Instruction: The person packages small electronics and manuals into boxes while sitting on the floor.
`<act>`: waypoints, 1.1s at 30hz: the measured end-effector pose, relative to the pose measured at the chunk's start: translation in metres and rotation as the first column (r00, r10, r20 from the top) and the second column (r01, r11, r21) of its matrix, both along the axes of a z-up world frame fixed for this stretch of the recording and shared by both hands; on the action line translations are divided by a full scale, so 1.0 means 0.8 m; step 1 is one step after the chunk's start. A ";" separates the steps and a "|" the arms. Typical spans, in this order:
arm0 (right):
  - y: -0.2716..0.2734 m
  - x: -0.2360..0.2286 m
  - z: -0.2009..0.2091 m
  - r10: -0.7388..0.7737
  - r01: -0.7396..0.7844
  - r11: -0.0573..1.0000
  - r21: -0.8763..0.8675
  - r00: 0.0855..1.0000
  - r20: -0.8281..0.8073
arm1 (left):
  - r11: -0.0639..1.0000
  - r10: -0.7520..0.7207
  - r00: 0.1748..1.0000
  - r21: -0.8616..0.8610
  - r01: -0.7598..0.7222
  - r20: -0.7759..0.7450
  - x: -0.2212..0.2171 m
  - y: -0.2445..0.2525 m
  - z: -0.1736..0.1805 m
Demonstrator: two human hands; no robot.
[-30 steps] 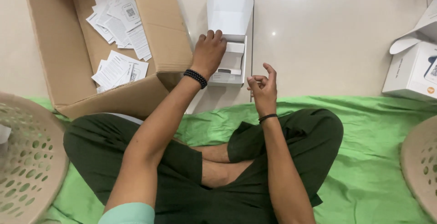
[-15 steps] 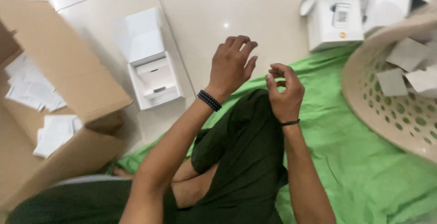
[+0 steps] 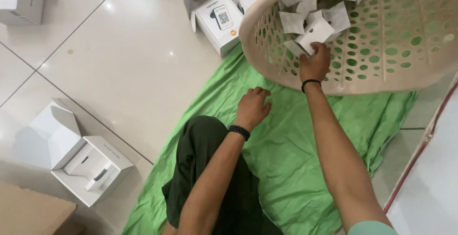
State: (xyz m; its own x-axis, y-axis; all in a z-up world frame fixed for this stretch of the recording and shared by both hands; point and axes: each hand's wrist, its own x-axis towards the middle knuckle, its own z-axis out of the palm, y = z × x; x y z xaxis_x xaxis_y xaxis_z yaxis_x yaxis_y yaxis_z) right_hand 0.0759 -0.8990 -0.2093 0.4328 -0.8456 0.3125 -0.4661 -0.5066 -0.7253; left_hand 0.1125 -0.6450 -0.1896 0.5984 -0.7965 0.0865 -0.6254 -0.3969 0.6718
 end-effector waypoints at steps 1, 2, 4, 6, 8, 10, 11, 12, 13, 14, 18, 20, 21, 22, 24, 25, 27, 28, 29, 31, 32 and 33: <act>-0.002 0.002 0.004 -0.003 0.003 1.000 -0.001 1.000 0.007 | 1.000 -0.003 1.000 -0.001 0.003 0.007 0.004 0.001 0.002; -0.003 0.004 0.008 -0.011 0.008 0.997 -0.083 0.999 -0.034 | 0.999 0.034 0.999 -0.011 -0.034 -0.033 0.008 0.004 0.003; -0.003 0.006 0.008 -0.018 0.006 0.988 -0.157 0.997 -0.071 | 0.997 0.074 0.995 -0.012 -0.075 -0.070 0.013 0.011 0.007; -0.006 0.008 0.004 0.121 -0.103 0.972 -0.213 0.990 0.072 | 0.983 0.162 0.979 -0.070 -0.172 -0.123 0.012 0.015 0.013; -0.007 0.007 0.006 0.111 -0.100 0.989 -0.105 0.988 0.107 | 0.976 0.174 0.972 -0.103 -0.191 -0.155 0.011 0.017 0.002; 0.002 0.003 0.015 0.094 -0.096 0.995 0.004 0.986 0.138 | 0.969 0.181 0.965 -0.137 -0.208 -0.188 0.010 0.019 0.000; 0.009 0.000 0.024 0.086 -0.079 0.996 -0.048 0.979 0.183 | 0.965 0.188 0.953 -0.136 -0.225 -0.238 0.010 0.020 0.003; 0.016 -0.003 0.033 0.081 -0.059 0.993 -0.100 0.970 0.228 | 0.961 0.195 0.938 -0.134 -0.241 -0.287 0.010 0.021 0.006; 0.033 -0.012 0.033 0.089 -0.067 0.992 -0.103 0.969 0.229 | 0.959 0.202 0.937 -0.138 -0.249 -0.286 0.011 0.021 0.009; 0.051 -0.021 0.032 0.094 -0.090 0.996 -0.027 0.942 0.321 | 0.950 0.202 0.921 -0.160 -0.266 -0.332 0.012 0.021 0.013; 0.171 -0.055 0.038 0.179 -0.197 0.980 0.004 0.897 0.404 | 0.859 0.076 0.768 -0.350 -0.375 -0.636 0.012 0.027 0.048; 0.242 -0.058 0.078 0.259 -0.230 0.965 -0.124 0.910 0.325 | 0.792 0.027 0.755 -0.447 -0.416 -0.655 0.013 0.039 0.044; 0.281 -0.063 0.097 0.319 -0.263 0.934 -0.244 0.920 0.230 | 0.718 -0.028 0.741 -0.529 -0.452 -0.671 0.011 0.049 0.040; 0.298 -0.061 0.103 0.342 -0.288 0.927 -0.239 0.911 0.231 | 0.708 -0.004 0.741 -0.525 -0.472 -0.672 0.012 0.068 0.053; 0.336 -0.050 0.115 0.477 -0.416 0.869 -0.267 0.849 0.228 | 0.634 0.100 0.762 -0.550 -0.545 -0.640 0.021 0.109 0.080; 0.350 -0.045 0.130 0.502 -0.440 0.856 -0.270 0.832 0.234 | 0.617 0.123 0.763 -0.554 -0.559 -0.634 0.030 0.138 0.097; 0.380 -0.035 0.160 0.627 -0.589 0.779 -0.217 0.732 0.265 | 0.562 0.162 0.746 -0.561 -0.607 -0.645 0.045 0.198 0.133; 0.389 -0.026 0.161 0.650 -0.612 0.760 -0.220 0.710 0.271 | 0.543 0.187 0.745 -0.565 -0.621 -0.640 0.057 0.231 0.142; 0.401 -0.017 0.160 0.628 -0.596 0.777 -0.203 0.709 0.321 | 0.570 0.261 0.791 -0.572 -0.589 -0.554 0.068 0.268 0.150; 0.427 0.011 0.165 0.626 -0.610 0.772 -0.178 0.684 0.375 | 0.584 0.365 0.812 -0.568 -0.581 -0.455 0.080 0.340 0.165; 0.441 0.031 0.171 0.640 -0.653 0.739 -0.169 0.599 0.481 | 0.627 0.400 0.831 -0.546 -0.556 -0.387 0.084 0.374 0.173; 0.458 0.049 0.174 0.632 -0.692 0.705 -0.155 0.514 0.580 | 0.674 0.426 0.845 -0.510 -0.534 -0.323 0.085 0.410 0.179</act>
